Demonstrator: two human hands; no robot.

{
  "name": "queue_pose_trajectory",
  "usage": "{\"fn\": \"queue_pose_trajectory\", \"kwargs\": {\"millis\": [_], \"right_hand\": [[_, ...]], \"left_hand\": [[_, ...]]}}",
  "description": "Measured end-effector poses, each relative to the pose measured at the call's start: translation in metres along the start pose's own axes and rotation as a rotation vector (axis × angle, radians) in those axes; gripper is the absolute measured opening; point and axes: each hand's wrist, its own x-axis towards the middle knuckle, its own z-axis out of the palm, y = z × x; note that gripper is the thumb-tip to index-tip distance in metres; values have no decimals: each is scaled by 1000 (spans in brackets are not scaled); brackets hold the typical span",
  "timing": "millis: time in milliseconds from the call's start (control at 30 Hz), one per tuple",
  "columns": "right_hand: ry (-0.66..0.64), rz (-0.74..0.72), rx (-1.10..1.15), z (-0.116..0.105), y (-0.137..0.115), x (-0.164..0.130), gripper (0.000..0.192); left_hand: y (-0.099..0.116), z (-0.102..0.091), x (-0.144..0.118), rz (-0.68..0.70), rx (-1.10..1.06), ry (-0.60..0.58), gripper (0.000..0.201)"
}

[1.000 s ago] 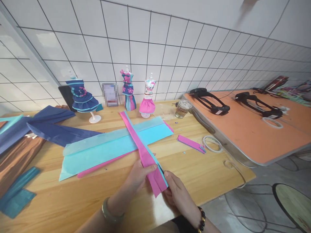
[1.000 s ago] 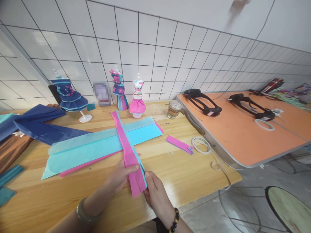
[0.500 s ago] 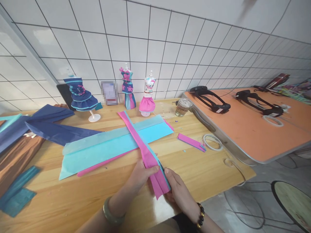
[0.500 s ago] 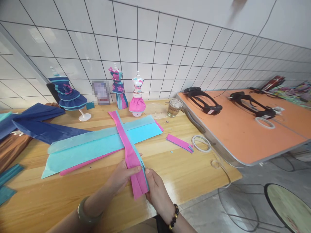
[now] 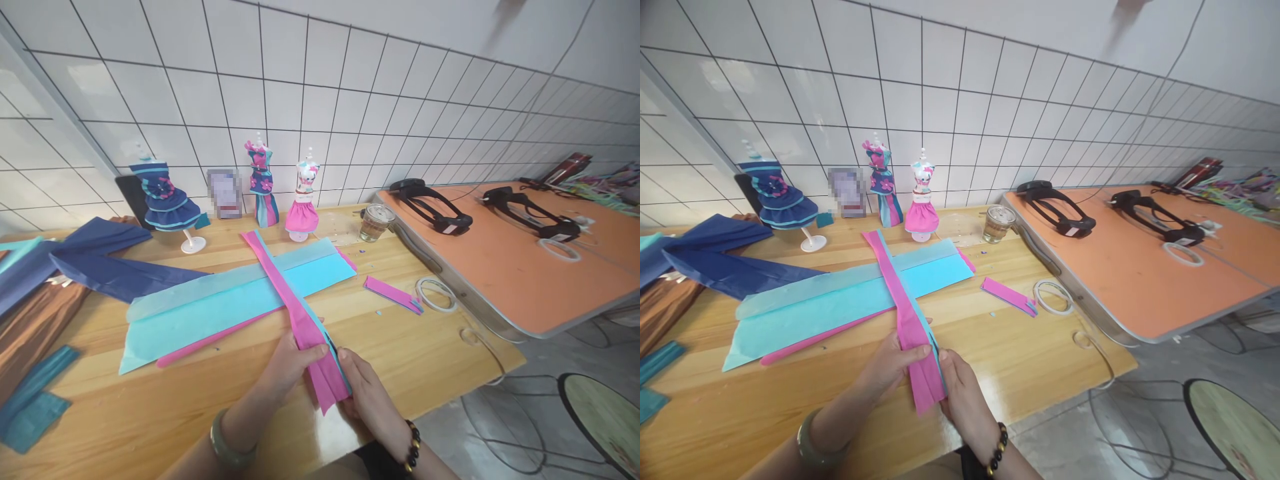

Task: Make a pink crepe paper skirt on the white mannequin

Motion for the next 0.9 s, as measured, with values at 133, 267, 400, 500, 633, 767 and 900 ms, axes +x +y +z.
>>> {"fn": "queue_pose_trajectory", "kwargs": {"millis": [133, 267, 400, 500, 633, 767, 900], "right_hand": [[-5, -41, -71, -2, 2, 1, 45], [-10, -48, -132, -4, 5, 0, 47], [-8, -53, -136, -4, 8, -2, 46], [0, -49, -105, -3, 8, -4, 44], [-12, -13, -63, -3, 3, -5, 43], [-25, -4, -55, -3, -3, -5, 42], [-15, -16, -63, -3, -6, -4, 43]], "left_hand": [[5, 2, -2, -26, -31, 0, 56], [14, 8, -3, -104, -132, 51, 51], [20, 11, -4, -108, -157, 74, 45], [21, 11, -5, -100, -158, 63, 44], [17, 10, -5, -53, -142, 37, 46], [10, 8, -3, -23, -105, 12, 41], [7, 8, -2, 3, -70, -17, 35]]}}
